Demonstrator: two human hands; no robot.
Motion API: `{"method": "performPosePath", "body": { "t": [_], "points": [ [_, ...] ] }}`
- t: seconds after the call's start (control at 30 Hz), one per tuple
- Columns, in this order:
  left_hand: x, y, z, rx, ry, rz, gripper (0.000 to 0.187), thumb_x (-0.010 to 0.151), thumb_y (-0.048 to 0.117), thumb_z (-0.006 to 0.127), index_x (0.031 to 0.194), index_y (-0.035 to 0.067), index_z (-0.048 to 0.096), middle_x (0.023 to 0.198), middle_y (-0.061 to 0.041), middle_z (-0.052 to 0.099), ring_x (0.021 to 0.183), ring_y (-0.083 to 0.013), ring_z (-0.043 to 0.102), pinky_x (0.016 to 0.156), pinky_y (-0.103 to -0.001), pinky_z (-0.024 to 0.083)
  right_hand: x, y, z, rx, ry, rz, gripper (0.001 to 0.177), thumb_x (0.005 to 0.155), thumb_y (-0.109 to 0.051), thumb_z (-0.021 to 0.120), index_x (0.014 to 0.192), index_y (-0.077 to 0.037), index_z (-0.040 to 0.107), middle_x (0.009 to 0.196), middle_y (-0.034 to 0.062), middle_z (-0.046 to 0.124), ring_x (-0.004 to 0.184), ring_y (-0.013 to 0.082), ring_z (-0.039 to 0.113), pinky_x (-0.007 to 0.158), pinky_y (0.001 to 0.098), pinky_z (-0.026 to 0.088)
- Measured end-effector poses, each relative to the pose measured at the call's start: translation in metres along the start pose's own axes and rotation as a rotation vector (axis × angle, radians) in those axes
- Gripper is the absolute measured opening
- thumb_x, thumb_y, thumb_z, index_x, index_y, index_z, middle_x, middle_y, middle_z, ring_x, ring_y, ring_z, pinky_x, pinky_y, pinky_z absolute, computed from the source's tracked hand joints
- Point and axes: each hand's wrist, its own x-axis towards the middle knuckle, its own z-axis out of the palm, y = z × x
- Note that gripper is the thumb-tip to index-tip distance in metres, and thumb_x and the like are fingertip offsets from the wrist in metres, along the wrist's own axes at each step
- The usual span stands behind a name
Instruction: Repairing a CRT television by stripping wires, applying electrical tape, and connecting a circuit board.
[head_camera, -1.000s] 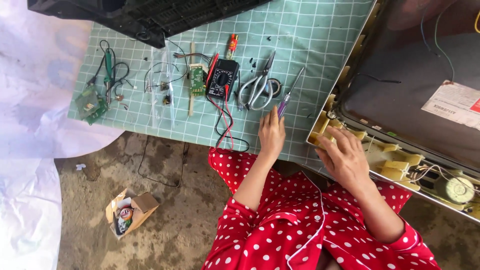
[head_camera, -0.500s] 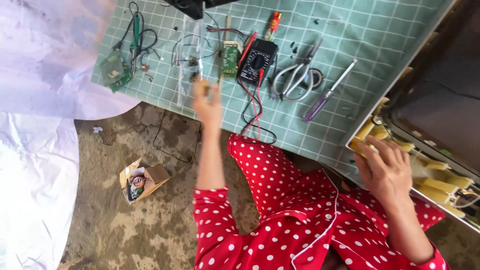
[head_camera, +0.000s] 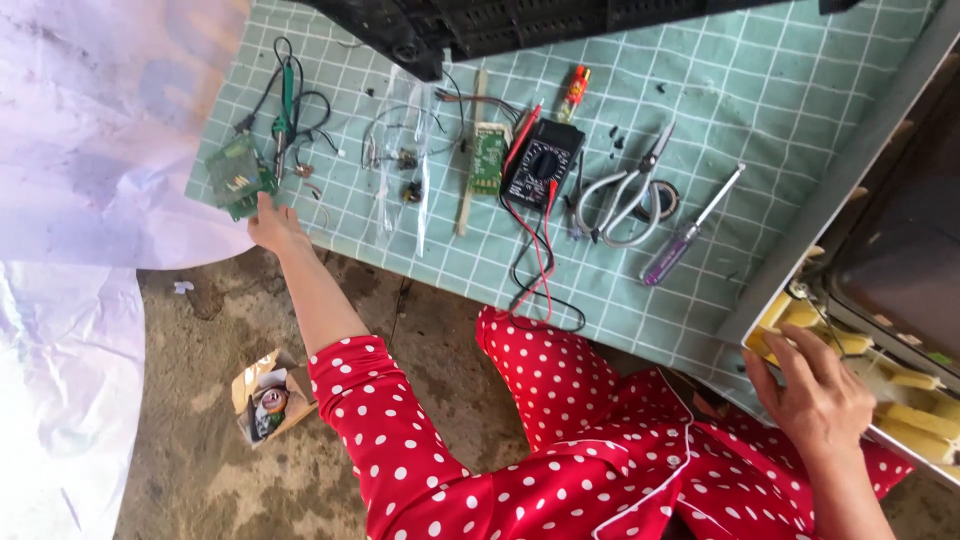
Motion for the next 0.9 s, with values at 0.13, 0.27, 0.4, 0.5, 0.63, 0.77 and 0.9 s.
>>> {"method": "performPosePath", "body": {
  "t": [0.13, 0.27, 0.4, 0.5, 0.63, 0.77, 0.9],
  "points": [
    [0.002, 0.012, 0.014, -0.015, 0.108, -0.095, 0.095, 0.087, 0.015, 0.076, 0.160, 0.004, 0.017, 0.158, -0.022, 0.040, 0.137, -0.0431, 0.052, 0.103, -0.049, 0.054, 0.000, -0.004, 0.006, -0.063, 0.011, 0.020, 0.028, 0.100, -0.042, 0.082, 0.111, -0.017, 0.081, 0.117, 0.0028, 0.078, 0.082, 0.0143, 0.074, 0.062, 0.0258, 0.052],
    [0.019, 0.014, 0.018, -0.054, 0.151, -0.120, 0.105, 0.081, 0.020, 0.081, 0.161, 0.011, 0.014, 0.158, -0.024, 0.039, 0.135, -0.0429, 0.055, 0.104, -0.047, 0.057, -0.003, -0.006, 0.011, -0.131, -0.006, 0.038, 0.030, 0.101, -0.049, 0.079, 0.107, -0.020, 0.080, 0.117, 0.0012, 0.077, 0.079, 0.0131, 0.072, 0.059, 0.0249, 0.049],
    [0.030, 0.009, 0.025, -0.022, 0.169, -0.121, 0.102, 0.086, 0.024, 0.079, 0.163, 0.018, 0.014, 0.128, -0.010, 0.066, 0.065, -0.0183, 0.028, 0.057, -0.042, 0.034, -0.008, -0.006, 0.021, -0.181, -0.011, 0.043, 0.032, 0.100, -0.054, 0.076, 0.106, -0.023, 0.080, 0.115, -0.0018, 0.076, 0.076, 0.0111, 0.069, 0.055, 0.0243, 0.043],
    [0.058, -0.007, 0.026, -0.071, 0.205, -0.037, 0.098, 0.080, 0.020, 0.083, 0.158, 0.011, 0.025, 0.154, -0.017, 0.046, 0.138, -0.0380, 0.051, 0.111, -0.054, 0.047, -0.012, -0.005, 0.028, -0.201, -0.021, 0.046, 0.033, 0.099, -0.056, 0.078, 0.103, -0.023, 0.080, 0.116, -0.0012, 0.075, 0.067, 0.0108, 0.064, 0.051, 0.0239, 0.037],
    [0.063, -0.009, 0.031, 0.036, 0.270, 0.000, 0.041, 0.084, 0.023, 0.080, 0.119, 0.010, 0.063, 0.115, -0.011, 0.066, 0.103, -0.0260, 0.060, 0.085, -0.047, 0.050, -0.010, -0.007, 0.030, -0.252, -0.057, 0.021, 0.035, 0.099, -0.058, 0.078, 0.096, -0.024, 0.075, 0.113, -0.0032, 0.076, 0.063, 0.0072, 0.060, 0.048, 0.0218, 0.033],
    [0.049, 0.004, 0.041, 0.072, 0.292, -0.050, 0.021, 0.086, 0.024, 0.079, 0.095, 0.005, 0.077, 0.070, -0.005, 0.063, 0.070, -0.0196, 0.057, 0.084, -0.048, 0.057, -0.002, -0.012, 0.024, -0.269, -0.075, 0.012, 0.035, 0.100, -0.057, 0.078, 0.094, -0.023, 0.073, 0.111, -0.0038, 0.074, 0.067, 0.0094, 0.063, 0.055, 0.0232, 0.039],
    [0.061, 0.000, 0.041, 0.096, 0.310, -0.053, 0.028, 0.082, 0.030, 0.082, 0.089, 0.004, 0.073, 0.080, -0.008, 0.066, 0.083, -0.0253, 0.064, 0.079, -0.051, 0.057, 0.001, -0.014, 0.022, -0.275, -0.080, -0.003, 0.038, 0.099, -0.058, 0.078, 0.091, -0.021, 0.071, 0.109, -0.0049, 0.076, 0.070, 0.0082, 0.065, 0.055, 0.0221, 0.037]
  ]
}}
